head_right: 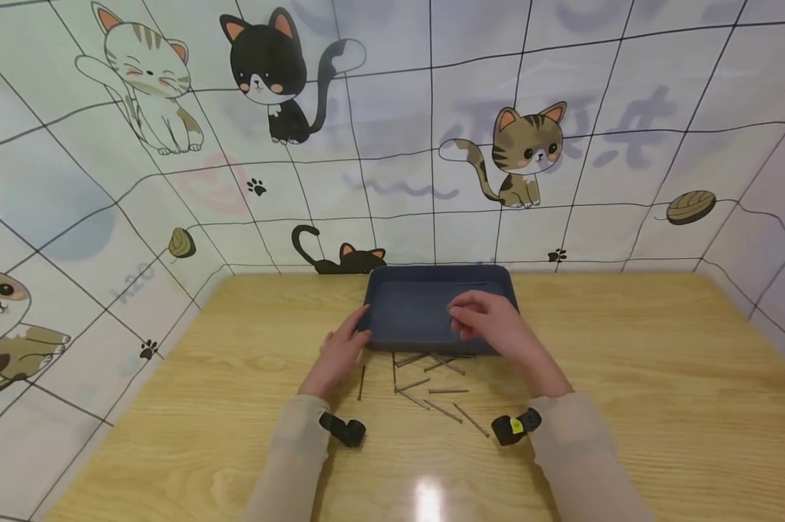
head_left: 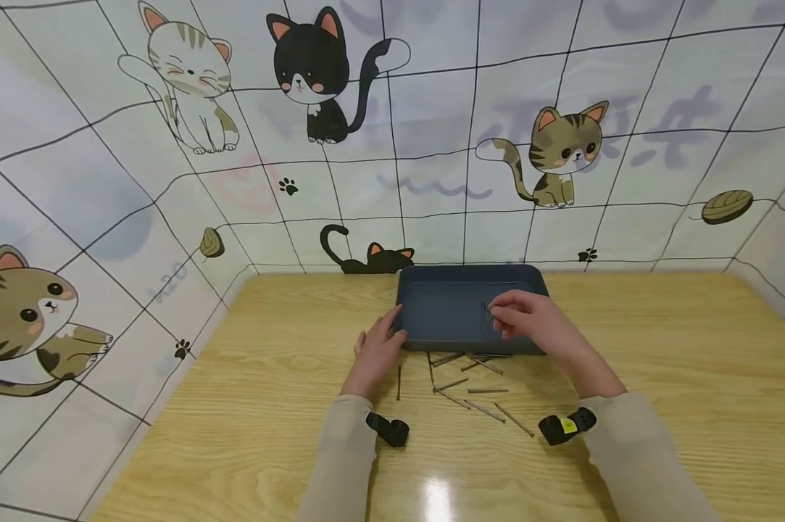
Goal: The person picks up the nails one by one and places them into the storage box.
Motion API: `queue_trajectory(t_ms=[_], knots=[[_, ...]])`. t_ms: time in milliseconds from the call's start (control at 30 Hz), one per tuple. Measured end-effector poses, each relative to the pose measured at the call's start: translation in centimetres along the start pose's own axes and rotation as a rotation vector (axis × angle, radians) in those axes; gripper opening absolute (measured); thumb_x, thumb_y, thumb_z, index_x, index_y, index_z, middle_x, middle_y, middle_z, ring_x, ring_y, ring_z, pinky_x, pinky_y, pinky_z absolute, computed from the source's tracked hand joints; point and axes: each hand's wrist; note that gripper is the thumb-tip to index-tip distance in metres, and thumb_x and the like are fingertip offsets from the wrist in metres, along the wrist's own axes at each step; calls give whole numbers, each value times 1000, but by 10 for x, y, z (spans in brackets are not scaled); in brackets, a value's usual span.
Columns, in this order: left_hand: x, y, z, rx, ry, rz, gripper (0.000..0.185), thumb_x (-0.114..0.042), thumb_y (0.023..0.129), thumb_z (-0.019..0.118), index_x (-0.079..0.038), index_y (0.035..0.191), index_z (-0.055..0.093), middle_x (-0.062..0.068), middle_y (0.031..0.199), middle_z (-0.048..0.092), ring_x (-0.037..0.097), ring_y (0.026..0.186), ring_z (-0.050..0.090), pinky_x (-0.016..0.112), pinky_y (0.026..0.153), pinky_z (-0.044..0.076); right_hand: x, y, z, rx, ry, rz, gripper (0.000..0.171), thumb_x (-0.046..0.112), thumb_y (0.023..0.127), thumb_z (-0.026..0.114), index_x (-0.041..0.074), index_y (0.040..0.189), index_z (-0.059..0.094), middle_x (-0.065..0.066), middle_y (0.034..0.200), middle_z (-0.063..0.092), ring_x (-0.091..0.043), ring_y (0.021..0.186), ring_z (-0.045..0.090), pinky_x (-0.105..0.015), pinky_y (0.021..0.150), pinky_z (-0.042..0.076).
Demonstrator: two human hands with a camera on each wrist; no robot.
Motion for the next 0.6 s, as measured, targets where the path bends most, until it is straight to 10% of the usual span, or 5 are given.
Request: queue_trajectory(t_ms=[600], knots=[[0, 0, 0, 3, -21, -6, 50, -29, 90, 40, -32, 139, 31, 0, 138, 37, 19, 133, 19, 48, 102, -3, -19, 26, 17, -210, 420, -53, 43, 20, 87, 56, -7, 119, 47, -6, 96, 62, -24, 90, 57, -26, 73, 50]])
Point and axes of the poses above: each hand's wrist, its own y-axis towards the middle knuckle, its own z-axis out of the palm, x = y × z
